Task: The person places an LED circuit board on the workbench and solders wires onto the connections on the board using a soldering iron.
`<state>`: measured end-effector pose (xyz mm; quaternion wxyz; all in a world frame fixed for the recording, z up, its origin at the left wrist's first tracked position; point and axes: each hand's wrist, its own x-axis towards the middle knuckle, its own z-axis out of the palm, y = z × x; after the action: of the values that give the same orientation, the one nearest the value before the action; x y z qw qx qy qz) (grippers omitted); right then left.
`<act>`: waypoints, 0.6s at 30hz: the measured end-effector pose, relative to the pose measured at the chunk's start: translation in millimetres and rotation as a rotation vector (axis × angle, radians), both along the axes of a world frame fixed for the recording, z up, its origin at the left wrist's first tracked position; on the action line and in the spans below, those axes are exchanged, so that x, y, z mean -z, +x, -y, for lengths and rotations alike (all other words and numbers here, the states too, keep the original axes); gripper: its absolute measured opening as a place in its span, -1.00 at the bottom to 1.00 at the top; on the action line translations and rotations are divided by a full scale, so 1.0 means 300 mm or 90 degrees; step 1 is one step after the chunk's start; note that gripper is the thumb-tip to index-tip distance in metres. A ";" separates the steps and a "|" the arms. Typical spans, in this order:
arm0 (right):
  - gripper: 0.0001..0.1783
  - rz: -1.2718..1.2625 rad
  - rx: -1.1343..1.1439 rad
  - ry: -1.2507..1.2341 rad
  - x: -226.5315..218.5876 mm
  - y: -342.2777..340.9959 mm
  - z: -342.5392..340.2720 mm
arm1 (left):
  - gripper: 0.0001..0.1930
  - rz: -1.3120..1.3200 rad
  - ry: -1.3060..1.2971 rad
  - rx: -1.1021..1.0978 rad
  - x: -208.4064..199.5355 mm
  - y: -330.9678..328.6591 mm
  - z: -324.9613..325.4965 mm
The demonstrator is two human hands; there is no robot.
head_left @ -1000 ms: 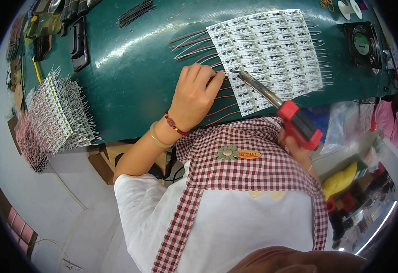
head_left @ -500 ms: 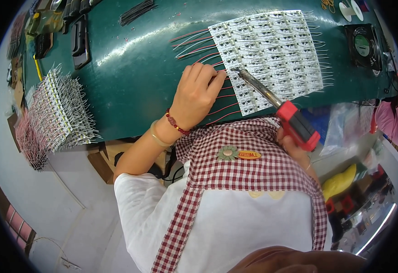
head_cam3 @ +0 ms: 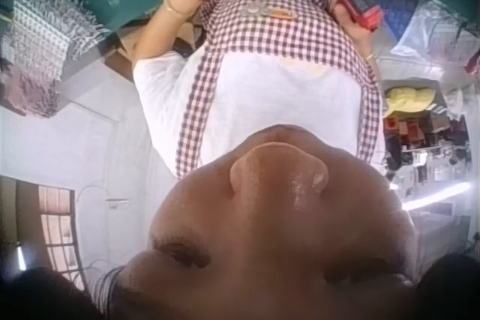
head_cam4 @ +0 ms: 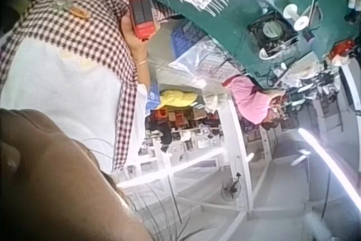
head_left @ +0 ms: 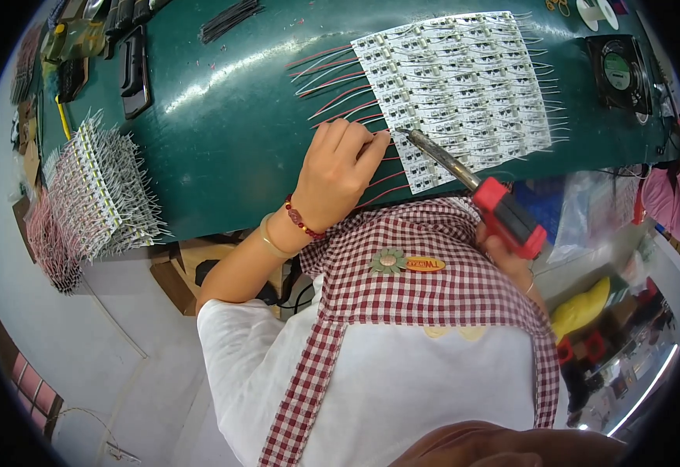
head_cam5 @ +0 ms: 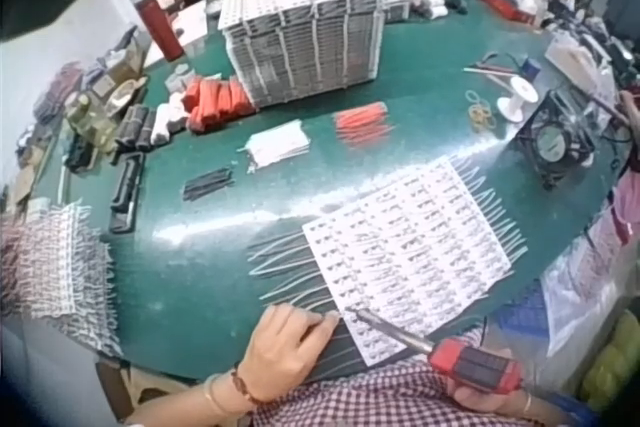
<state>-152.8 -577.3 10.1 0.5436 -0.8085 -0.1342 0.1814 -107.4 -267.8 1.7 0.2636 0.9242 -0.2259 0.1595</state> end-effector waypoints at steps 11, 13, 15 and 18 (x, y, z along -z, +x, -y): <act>-0.77 -0.120 0.023 0.017 0.009 -0.010 -0.002 | -0.68 -0.011 -0.003 -0.009 0.013 -0.006 0.002; -0.79 0.048 0.009 -0.016 0.026 -0.018 0.001 | -0.70 -0.008 -0.008 -0.008 0.011 -0.009 0.004; -0.79 0.041 0.027 0.003 0.021 -0.022 0.002 | -0.71 -0.006 -0.004 -0.006 0.013 -0.010 0.003; -0.78 0.028 0.043 0.029 0.020 -0.029 0.012 | -0.71 0.004 0.003 -0.004 0.012 -0.006 0.003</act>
<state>-161.5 -581.0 4.0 0.5649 -0.8035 -0.1227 0.1420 -109.2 -268.8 -1.9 0.2602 0.9250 -0.2238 0.1627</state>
